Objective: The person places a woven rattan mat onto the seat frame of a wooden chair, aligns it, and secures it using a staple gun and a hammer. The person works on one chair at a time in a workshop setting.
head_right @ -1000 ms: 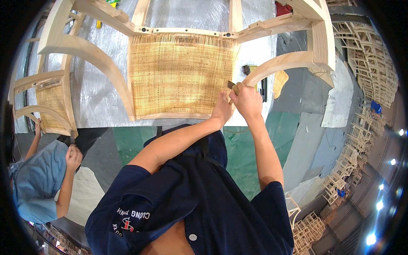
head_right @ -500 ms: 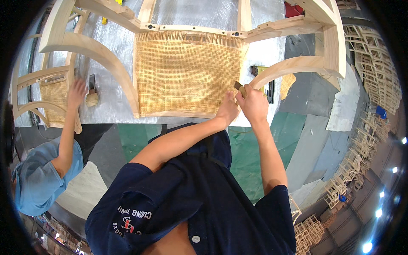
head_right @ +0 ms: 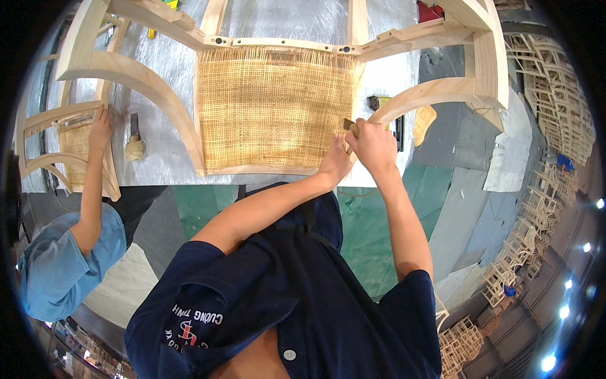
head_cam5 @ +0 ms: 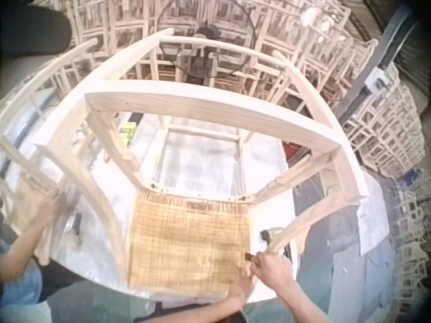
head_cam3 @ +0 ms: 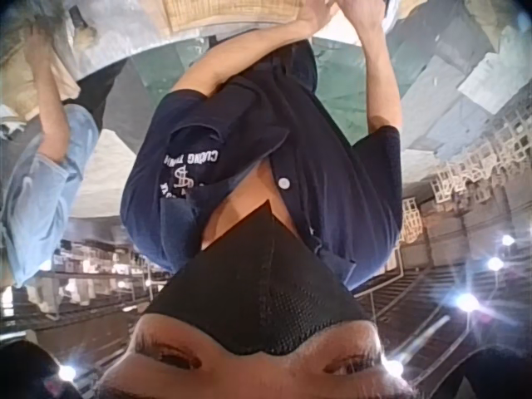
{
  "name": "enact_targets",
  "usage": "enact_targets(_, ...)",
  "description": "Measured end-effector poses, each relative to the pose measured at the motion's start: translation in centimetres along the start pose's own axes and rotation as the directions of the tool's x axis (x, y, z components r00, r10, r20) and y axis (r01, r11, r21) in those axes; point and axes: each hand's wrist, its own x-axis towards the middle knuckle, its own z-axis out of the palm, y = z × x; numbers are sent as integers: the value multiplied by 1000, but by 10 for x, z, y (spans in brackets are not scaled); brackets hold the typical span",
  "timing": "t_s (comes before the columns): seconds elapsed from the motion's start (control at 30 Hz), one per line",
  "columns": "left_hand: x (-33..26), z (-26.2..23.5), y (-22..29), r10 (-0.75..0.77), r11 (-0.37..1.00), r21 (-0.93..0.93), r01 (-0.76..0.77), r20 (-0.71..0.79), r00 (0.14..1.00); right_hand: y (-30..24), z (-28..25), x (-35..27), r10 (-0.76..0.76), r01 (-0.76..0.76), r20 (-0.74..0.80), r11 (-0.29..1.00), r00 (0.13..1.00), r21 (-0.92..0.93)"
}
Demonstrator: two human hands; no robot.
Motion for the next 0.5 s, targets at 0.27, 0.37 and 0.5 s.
enact_targets(0.27, 0, -3, -3, 46, 999, -8, -46, 95, 994, -8, 6, -10, 34, -35, -55, 999, 998, -12)
enact_targets(0.37, -5, -9, -6, 67, 998, 11, -68, 91, 994, -14, 10, -15, 74, -75, -77, 997, 994, -11)
enact_targets(0.5, -8, -8, -5, 2, 999, 36, -2, 1, 1000, -17, 12, -19, 163, -164, -38, 986, 986, -11)
